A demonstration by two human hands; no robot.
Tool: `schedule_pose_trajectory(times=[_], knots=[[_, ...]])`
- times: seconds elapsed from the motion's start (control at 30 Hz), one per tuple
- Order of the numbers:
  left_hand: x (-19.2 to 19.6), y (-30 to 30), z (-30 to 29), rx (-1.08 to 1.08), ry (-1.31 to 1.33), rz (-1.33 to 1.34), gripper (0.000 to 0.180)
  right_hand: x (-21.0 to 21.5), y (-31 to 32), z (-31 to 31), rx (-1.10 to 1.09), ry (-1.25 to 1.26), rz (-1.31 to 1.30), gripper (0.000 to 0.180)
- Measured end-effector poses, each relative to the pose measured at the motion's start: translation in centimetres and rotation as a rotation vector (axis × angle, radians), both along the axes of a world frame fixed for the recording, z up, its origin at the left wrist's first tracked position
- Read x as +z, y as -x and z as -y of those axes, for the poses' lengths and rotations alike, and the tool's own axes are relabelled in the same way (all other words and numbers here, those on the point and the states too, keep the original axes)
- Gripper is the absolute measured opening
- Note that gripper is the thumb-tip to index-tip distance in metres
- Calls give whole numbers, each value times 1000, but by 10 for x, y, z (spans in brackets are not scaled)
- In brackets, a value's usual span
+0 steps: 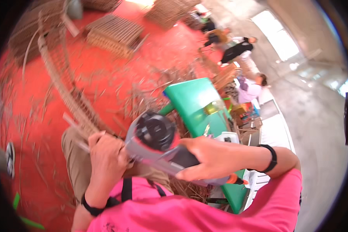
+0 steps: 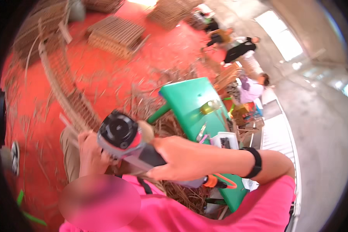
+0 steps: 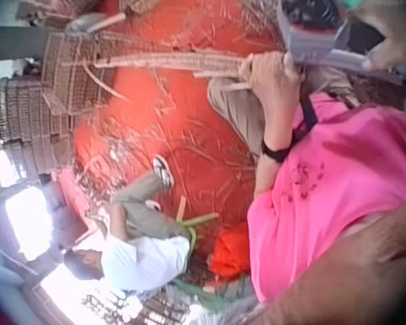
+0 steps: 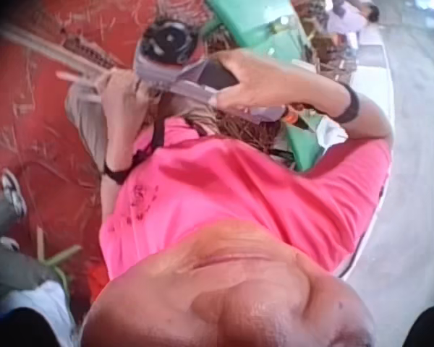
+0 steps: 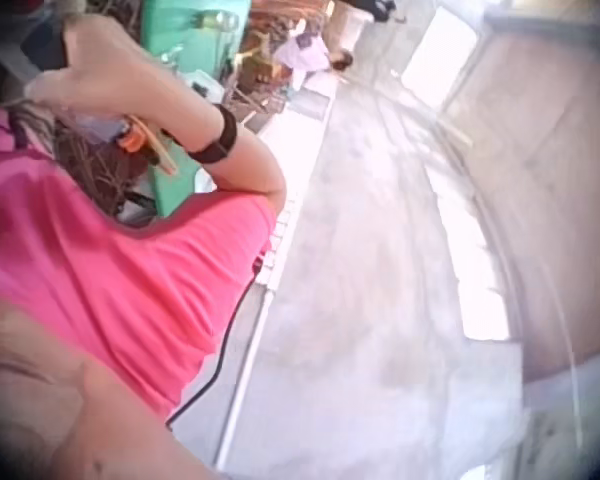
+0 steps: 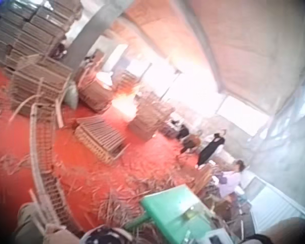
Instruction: The recorder is weaving wooden or bamboo strips to assemble or reinforce a large rectangular basket-like structure using tools.
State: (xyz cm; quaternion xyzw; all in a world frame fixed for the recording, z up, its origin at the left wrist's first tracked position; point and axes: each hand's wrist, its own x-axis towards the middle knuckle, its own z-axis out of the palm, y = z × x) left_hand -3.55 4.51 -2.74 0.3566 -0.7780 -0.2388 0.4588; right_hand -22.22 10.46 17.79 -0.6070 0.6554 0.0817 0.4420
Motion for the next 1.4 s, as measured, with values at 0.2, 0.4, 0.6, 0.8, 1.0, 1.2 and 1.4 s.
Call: schedule_pose_trajectory(times=[0.2, 0.4, 0.6, 0.8, 1.0, 1.2, 1.4], knots=[[9, -8, -6, -30, -103, -76, 10, -9, -5, -10, -13, 100, 93, 46], [2, -9, -5, -34, -64, -1, 13, -26, 10, -35, -52, 254, 235, 60], [17, -2, -4, -91, 10, 126, 13, -17, 49, -64, -647, 202, 496, 66], [30, 0, -3, -261, -203, 221, 29, -52, 105, -59, -874, 543, 809, 76], [28, 1, 5, -301, -411, 251, 34, -134, 180, -21, -1048, 775, 971, 87], [24, 0, 5, -289, -463, 288, 29, -240, 263, 44, -1140, 950, 229, 91], [28, 3, 6, -283, -481, 304, 27, -268, 313, 88, -1124, 833, -208, 92]])
